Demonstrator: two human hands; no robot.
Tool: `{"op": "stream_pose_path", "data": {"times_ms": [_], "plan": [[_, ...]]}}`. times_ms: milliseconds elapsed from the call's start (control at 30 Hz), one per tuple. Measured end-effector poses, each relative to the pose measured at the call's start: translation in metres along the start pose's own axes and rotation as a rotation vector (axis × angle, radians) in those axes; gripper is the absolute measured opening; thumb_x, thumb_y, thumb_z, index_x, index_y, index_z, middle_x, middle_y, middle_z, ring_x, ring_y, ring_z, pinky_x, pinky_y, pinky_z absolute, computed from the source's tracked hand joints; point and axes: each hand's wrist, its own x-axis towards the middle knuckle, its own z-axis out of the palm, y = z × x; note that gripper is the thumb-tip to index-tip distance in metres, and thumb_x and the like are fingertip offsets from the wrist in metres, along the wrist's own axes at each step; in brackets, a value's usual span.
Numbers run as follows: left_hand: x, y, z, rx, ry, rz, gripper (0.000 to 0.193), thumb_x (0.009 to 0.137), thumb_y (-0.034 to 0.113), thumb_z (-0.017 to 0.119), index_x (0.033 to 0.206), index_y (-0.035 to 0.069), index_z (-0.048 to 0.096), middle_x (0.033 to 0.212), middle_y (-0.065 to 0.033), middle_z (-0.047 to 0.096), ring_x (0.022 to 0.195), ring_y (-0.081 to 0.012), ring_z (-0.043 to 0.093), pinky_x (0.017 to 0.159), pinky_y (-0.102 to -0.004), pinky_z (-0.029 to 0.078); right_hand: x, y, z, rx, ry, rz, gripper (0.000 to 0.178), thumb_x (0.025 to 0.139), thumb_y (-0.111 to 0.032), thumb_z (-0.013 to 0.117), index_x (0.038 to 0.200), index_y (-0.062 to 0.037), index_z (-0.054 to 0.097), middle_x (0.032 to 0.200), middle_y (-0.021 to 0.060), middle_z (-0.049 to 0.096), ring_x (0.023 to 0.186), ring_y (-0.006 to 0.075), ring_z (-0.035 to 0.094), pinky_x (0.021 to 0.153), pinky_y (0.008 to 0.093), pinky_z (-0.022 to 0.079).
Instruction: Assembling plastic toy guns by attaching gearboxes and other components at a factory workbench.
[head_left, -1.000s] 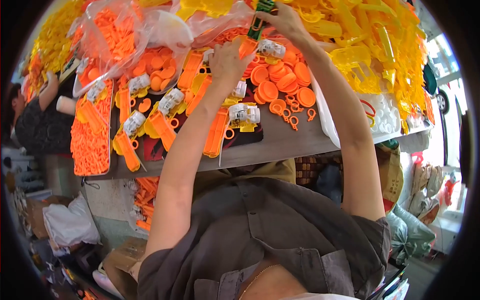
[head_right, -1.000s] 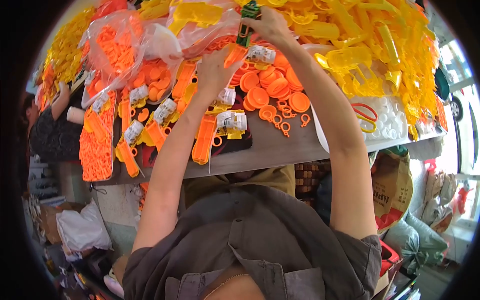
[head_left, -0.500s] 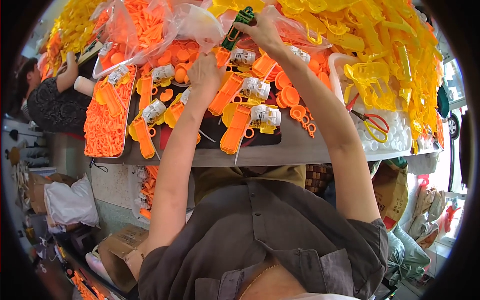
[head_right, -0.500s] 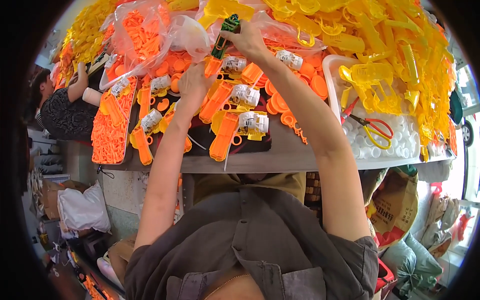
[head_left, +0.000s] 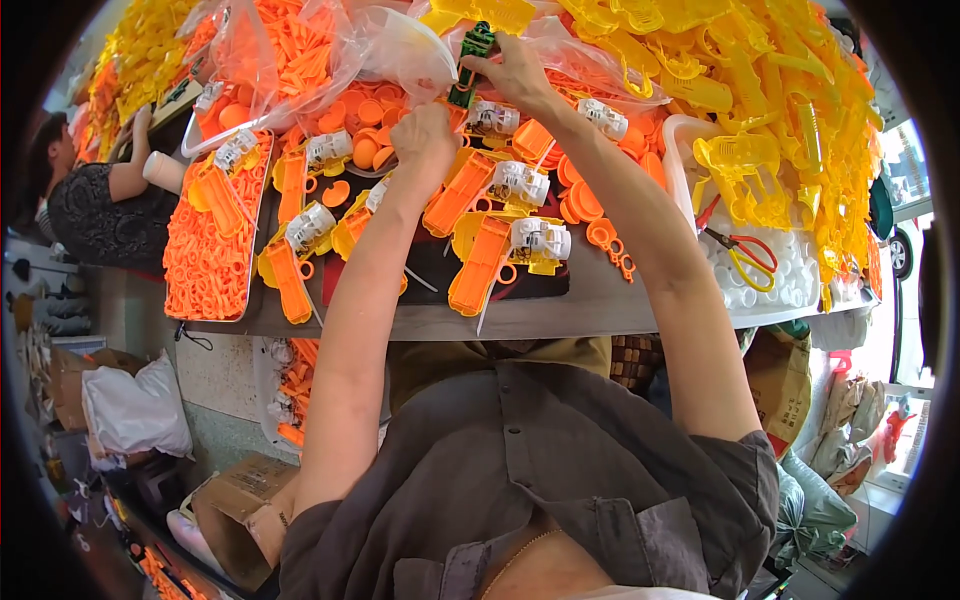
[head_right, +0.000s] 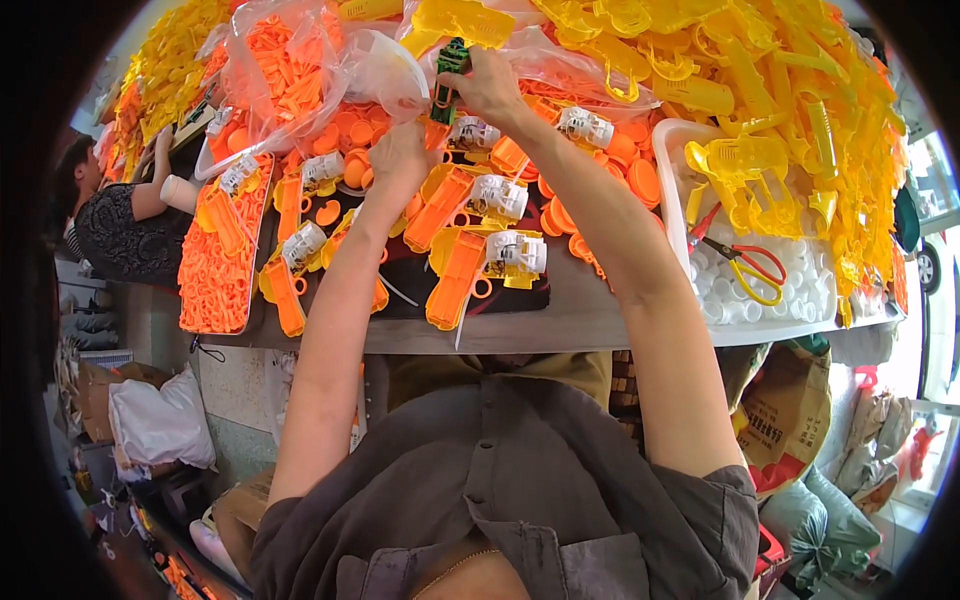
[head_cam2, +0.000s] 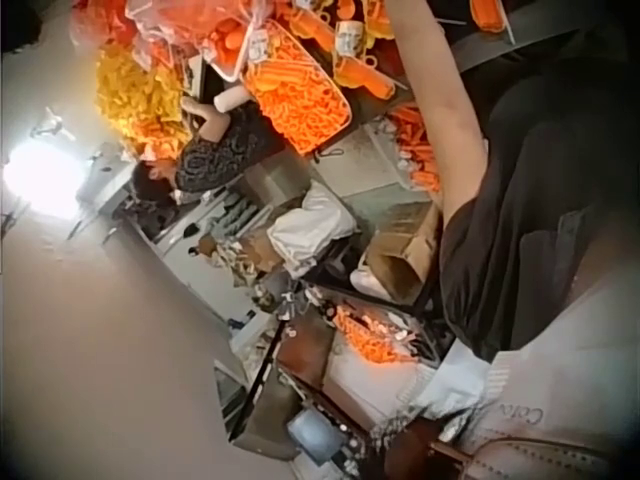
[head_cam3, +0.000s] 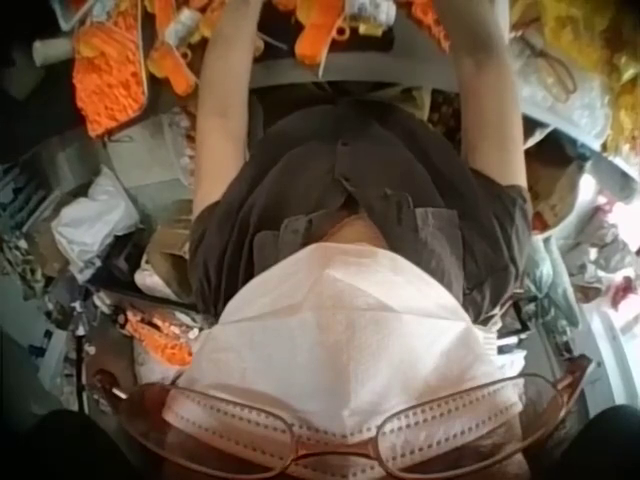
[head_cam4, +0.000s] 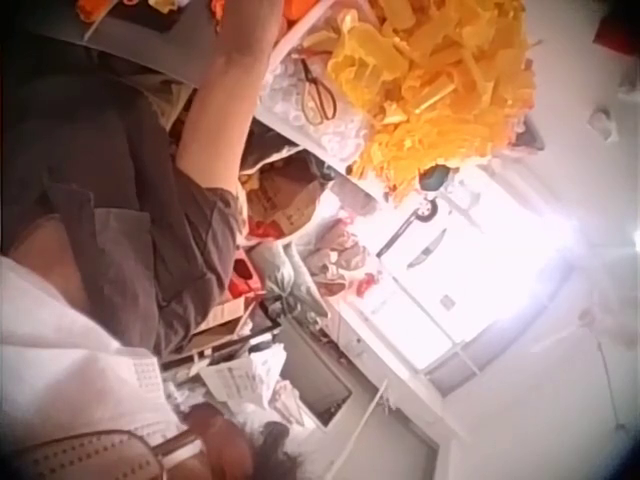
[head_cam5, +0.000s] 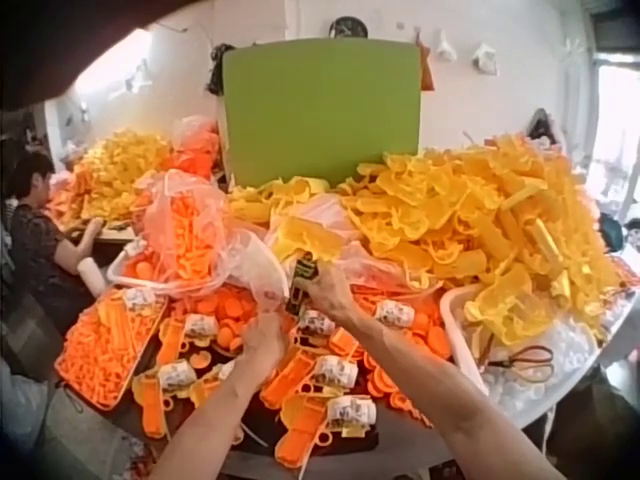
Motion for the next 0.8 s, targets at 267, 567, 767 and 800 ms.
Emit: {"op": "stream_pose_path", "data": {"times_ms": [267, 567, 767, 800], "plan": [[-0.003, 0.001, 0.002, -0.016, 0.031, 0.013, 0.022, 0.074, 0.018, 0.078, 0.087, 0.002, 0.071, 0.092, -0.0190, 0.070, 0.088, -0.0360, 0.069, 0.072, -0.0454, 0.055, -0.001, -0.003, -0.002, -0.055, 0.010, 0.008, 0.038, 0.086, -0.031, 0.071, 0.104, 0.0015, 0.064, 0.094, 0.0148, 0.070, 0.083, 0.0224, 0.069, 0.075, 0.0359, 0.054], [-0.065, -0.007, -0.016, -0.174, 0.346, 0.273, 0.038, 0.077, 0.026, 0.076, 0.106, 0.003, 0.066, 0.100, -0.0165, 0.067, 0.083, -0.0334, 0.068, 0.069, -0.0444, 0.054, -0.044, -0.087, -0.060, 0.292, -0.187, 0.181, 0.028, 0.095, -0.024, 0.064, 0.107, 0.0007, 0.058, 0.089, 0.0091, 0.069, 0.072, 0.0132, 0.066, 0.056, 0.0284, 0.051], [-0.097, 0.008, -0.017, -0.141, 0.077, 0.242, 0.050, 0.077, 0.029, 0.077, 0.116, 0.002, 0.061, 0.102, -0.0149, 0.064, 0.083, -0.0336, 0.067, 0.071, -0.0433, 0.055, -0.070, -0.051, -0.055, 0.271, -0.175, 0.132, 0.039, 0.091, -0.029, 0.067, 0.107, 0.0043, 0.056, 0.094, 0.0145, 0.069, 0.084, 0.0188, 0.070, 0.065, 0.0333, 0.060], [-0.096, 0.007, -0.017, -0.135, 0.064, 0.243, 0.050, 0.076, 0.029, 0.077, 0.116, 0.002, 0.061, 0.102, -0.0150, 0.063, 0.082, -0.0337, 0.067, 0.070, -0.0435, 0.055, -0.074, -0.052, -0.053, 0.230, -0.172, 0.163, 0.040, 0.093, -0.031, 0.065, 0.112, 0.0014, 0.054, 0.096, 0.0128, 0.068, 0.085, 0.0173, 0.069, 0.066, 0.0330, 0.059]]}}
